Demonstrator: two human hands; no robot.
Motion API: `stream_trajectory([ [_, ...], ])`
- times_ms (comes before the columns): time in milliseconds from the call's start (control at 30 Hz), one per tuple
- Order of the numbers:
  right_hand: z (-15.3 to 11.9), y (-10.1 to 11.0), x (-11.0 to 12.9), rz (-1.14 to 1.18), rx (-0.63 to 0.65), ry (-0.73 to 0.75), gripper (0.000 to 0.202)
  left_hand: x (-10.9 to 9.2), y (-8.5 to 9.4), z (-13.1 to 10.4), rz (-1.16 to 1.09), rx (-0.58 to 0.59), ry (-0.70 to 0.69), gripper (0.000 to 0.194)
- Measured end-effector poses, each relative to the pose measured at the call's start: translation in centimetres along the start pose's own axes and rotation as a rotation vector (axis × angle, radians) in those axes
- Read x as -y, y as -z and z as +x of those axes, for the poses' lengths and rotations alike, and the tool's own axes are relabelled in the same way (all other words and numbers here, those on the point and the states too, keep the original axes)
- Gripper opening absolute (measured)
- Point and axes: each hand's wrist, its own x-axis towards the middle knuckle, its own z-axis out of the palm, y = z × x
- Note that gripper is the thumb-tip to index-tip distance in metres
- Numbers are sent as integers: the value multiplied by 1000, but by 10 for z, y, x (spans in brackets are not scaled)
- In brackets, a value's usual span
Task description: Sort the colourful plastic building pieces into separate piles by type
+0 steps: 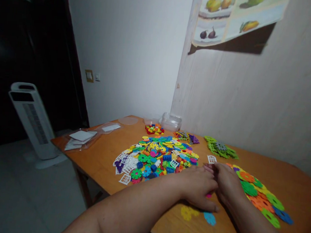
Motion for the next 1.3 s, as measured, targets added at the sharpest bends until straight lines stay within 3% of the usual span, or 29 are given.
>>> stream_trajectory([
  [167,5,2,-7,40,15,-8,6,9,0,-3,13,66,101,22],
  [333,8,3,-7,26,7,-14,11,17,12,-10,59,68,252,18],
  [400,7,2,-5,30,17,-16,10,16,16,-10,33,32,237,17],
  [500,5,0,-3,40,18,-16,7,10,15,-9,-100,13,106,22],
  [600,4,-2,-2,24,4,-18,4,3,11,-7,-228,71,8,44],
  [667,4,-3,-1,8,-1,-26,3,0,8,-8,-257,122,-11,48],
  [867,4,-4,-1,16,-5,-27,4,7,13,-12,-217,218,60,31],
  [1300,20,7,-7,34,-158,104,12,22,16,-16,-178,206,191,12],
])
